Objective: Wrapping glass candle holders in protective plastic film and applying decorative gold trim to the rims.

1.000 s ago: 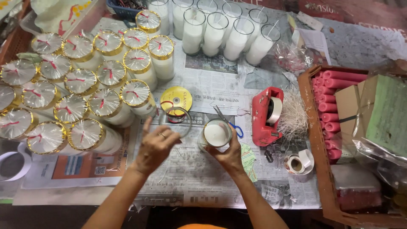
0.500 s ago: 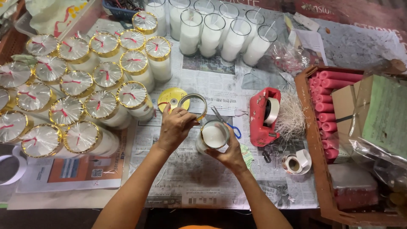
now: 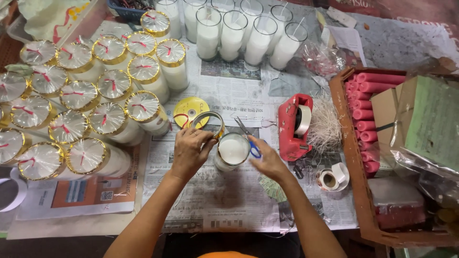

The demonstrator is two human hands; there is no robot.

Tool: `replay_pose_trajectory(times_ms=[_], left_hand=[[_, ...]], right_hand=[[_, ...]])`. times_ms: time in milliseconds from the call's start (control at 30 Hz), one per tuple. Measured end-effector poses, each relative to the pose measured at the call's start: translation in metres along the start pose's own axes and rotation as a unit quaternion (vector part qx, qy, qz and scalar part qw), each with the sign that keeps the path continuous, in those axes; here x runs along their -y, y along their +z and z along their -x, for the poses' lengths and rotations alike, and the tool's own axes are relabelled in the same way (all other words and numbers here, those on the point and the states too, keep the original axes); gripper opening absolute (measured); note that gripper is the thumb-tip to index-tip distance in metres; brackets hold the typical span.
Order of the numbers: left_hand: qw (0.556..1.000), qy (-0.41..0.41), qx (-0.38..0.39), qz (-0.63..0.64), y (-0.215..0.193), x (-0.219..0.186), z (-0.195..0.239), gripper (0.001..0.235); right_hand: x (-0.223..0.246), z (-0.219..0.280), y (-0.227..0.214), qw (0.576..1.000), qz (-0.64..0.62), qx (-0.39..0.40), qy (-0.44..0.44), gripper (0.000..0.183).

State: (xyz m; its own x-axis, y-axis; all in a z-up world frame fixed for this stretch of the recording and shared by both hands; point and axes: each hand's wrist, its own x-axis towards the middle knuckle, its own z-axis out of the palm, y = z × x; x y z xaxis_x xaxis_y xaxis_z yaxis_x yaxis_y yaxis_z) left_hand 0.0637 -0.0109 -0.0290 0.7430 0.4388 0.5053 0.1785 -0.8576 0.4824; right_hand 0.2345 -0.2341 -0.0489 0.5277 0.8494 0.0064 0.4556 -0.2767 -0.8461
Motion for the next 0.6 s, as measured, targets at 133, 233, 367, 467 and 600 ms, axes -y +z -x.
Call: replay_pose_trajectory(times_ms=[133,233,367,467,600], left_hand=[[1.0,0.002,-0.005,-0.014,0.0,-0.004,0.003,0.008],[0.999,-0.001,-0.012,-0.033,-0.004,-0.007,0.004,0.008],[1.0,-0.01,-0.013,-0.012,-0.006,-0.012,0.005,0.006],[1.0,-0.009,-0.02,0.016,-0.001,-0.01,0.004,0.006],[1.0,0.012,-0.017,0.002,-0.005,-0.01,0.005,0.005]], right_hand=[[-0.093,-0.029,0.017,0.971,0.21,-0.099,0.047,0.043],[-0.108,-0.04,0.03,0.929,0.351,-0.065,0.093,0.034],[-0.082,-0.041,0.023,0.937,0.306,-0.053,0.16,0.029],[-0.015,-0.035,-0.003,0.972,0.14,-0.068,0.173,0.032],[0.077,-0.034,-0.063,0.997,0.018,-0.059,0.053,0.036]])
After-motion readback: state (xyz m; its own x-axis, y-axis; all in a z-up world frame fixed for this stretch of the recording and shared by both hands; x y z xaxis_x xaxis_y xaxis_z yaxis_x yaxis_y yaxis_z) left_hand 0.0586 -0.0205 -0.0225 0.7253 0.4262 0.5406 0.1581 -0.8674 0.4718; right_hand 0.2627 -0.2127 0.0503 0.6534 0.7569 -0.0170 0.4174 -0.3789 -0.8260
